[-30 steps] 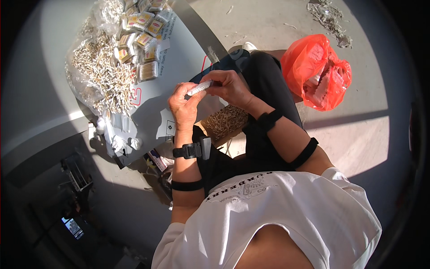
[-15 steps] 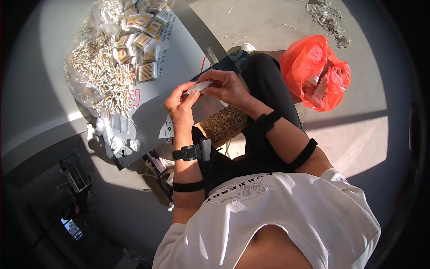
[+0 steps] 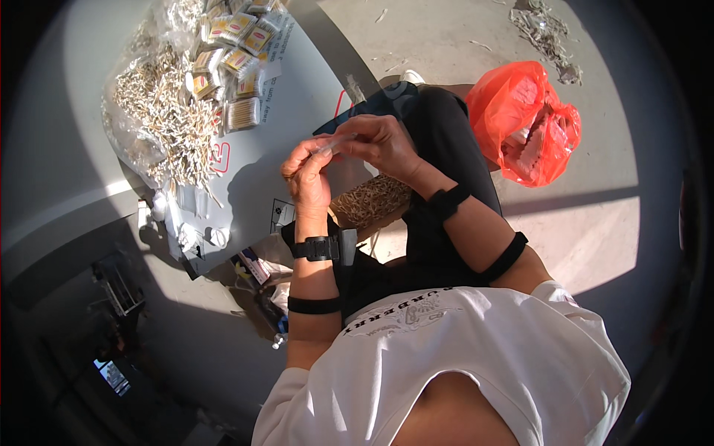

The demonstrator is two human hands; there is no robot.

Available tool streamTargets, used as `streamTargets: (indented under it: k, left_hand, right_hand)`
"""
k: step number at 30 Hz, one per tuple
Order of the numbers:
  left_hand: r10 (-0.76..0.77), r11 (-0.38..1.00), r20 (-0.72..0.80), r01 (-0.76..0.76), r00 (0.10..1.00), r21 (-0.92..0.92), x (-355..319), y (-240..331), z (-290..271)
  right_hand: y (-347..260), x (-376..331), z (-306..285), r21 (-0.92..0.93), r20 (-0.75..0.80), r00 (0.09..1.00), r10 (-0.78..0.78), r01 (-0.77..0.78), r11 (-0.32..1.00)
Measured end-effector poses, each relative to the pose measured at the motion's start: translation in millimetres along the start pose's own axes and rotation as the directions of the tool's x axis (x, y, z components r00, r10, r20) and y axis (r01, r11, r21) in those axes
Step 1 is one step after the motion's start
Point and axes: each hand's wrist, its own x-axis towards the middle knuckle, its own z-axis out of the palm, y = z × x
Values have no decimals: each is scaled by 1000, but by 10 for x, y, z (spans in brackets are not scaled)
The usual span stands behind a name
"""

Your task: The person is manually packaging small bundles of wooden toothpicks into plastic sleeves.

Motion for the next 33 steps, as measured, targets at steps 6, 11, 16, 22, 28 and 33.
streamTargets:
  k: [6,11,16,22,28,33]
  left_hand:
    - [49,999,29,-49,998,10,10,-6,-39]
    - [60,997,33,-62,998,52,26,-6,-96]
    - [64,983,69,-74,996,166,34,101,-41]
    - [338,568,255,-412,906,712,-33,204,56]
    - [377,520,280,-452,883,725,3,156,43]
    - [434,398,308,-487,847,778,-19,118,79]
  right_hand:
    - [-8,10,-3,-43,9,1000,0,0,999]
    - [-11,26,-23,-257,27,996,-88,92,962]
    - [-15,26,-13,-134,-7,1000,-9,8,991]
    - [-98,47,-58,-321,51,983,-178,185,929]
    - [-90,70,-59,-435,109,965,-238,261,862]
    - [-86,65,-75,-544,156,959,-236,283,790]
